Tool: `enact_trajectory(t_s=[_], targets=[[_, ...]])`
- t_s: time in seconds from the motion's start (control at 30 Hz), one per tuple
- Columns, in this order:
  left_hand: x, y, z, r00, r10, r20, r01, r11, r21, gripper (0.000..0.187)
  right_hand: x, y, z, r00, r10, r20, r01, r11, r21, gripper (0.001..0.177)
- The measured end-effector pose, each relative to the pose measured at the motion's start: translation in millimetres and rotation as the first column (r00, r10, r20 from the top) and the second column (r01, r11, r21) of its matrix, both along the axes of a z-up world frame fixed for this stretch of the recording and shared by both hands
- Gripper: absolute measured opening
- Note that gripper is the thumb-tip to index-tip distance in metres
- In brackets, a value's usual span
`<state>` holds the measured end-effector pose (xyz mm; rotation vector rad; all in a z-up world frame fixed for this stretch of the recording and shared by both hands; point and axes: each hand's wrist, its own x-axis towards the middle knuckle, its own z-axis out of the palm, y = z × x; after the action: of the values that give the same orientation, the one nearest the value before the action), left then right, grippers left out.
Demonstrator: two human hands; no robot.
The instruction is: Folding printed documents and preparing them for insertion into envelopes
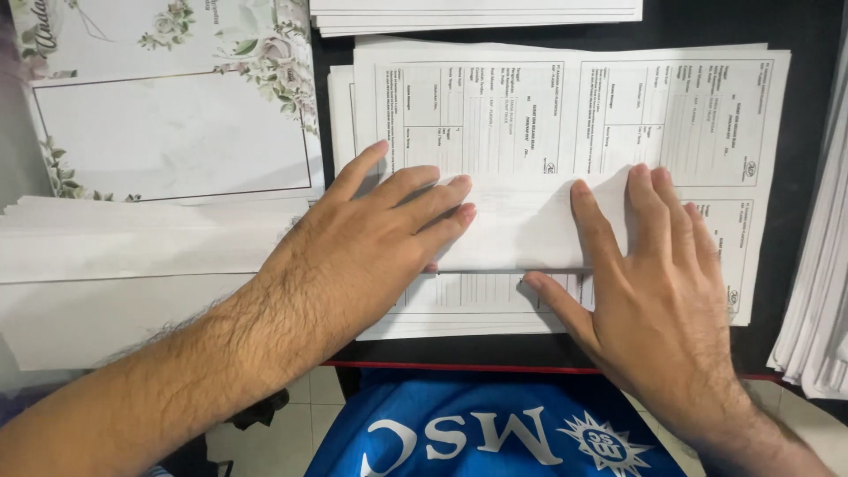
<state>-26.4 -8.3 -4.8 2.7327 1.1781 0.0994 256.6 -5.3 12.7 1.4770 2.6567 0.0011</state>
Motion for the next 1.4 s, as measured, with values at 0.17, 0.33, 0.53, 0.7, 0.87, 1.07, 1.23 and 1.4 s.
enact_trajectory(t_s=[0.17,0.33,0.53,0.7,0.87,1.07,1.23,1.4], targets=[[-11,1,-10,0.999,-0.023,0.025,0.025,0.996,-0.089,0.073,-3,2,2,0.998,0.058,-0.035,-0.056,0.998,0.041,0.086],[-11,3,-11,1.0,-0.003,0.008,0.003,0.995,-0.098,0.08,-11,2,5,0.976,0.155,0.155,-0.189,0.954,0.233,0.088],[-10,3,-14,1.0,0.008,0.003,-0.008,0.991,-0.134,0.068,-28,8,12,0.857,0.063,0.511,-0.197,0.957,0.212,0.106],[1,3,-10,0.993,0.01,-0.117,-0.02,0.996,-0.083,0.074,-55,20,22,0.74,0.062,0.67,-0.064,0.998,-0.021,0.135],[4,-1,-7,0.987,0.022,-0.162,-0.034,0.997,-0.071,0.083,-90,34,35,0.708,0.064,0.703,0.123,0.969,-0.212,0.128],[8,-9,-6,0.969,0.05,-0.244,-0.052,0.999,0.0,0.089,-98,37,28,0.762,-0.003,0.647,0.234,0.933,-0.272,0.129],[7,-10,-10,0.969,0.051,-0.241,-0.053,0.999,0.001,0.089,-98,40,23,0.789,-0.042,0.612,0.257,0.929,-0.268,0.131],[7,-10,-14,0.962,0.055,-0.266,-0.048,0.998,0.033,0.101,-94,44,29,0.803,-0.05,0.593,0.272,0.917,-0.292,0.12]])
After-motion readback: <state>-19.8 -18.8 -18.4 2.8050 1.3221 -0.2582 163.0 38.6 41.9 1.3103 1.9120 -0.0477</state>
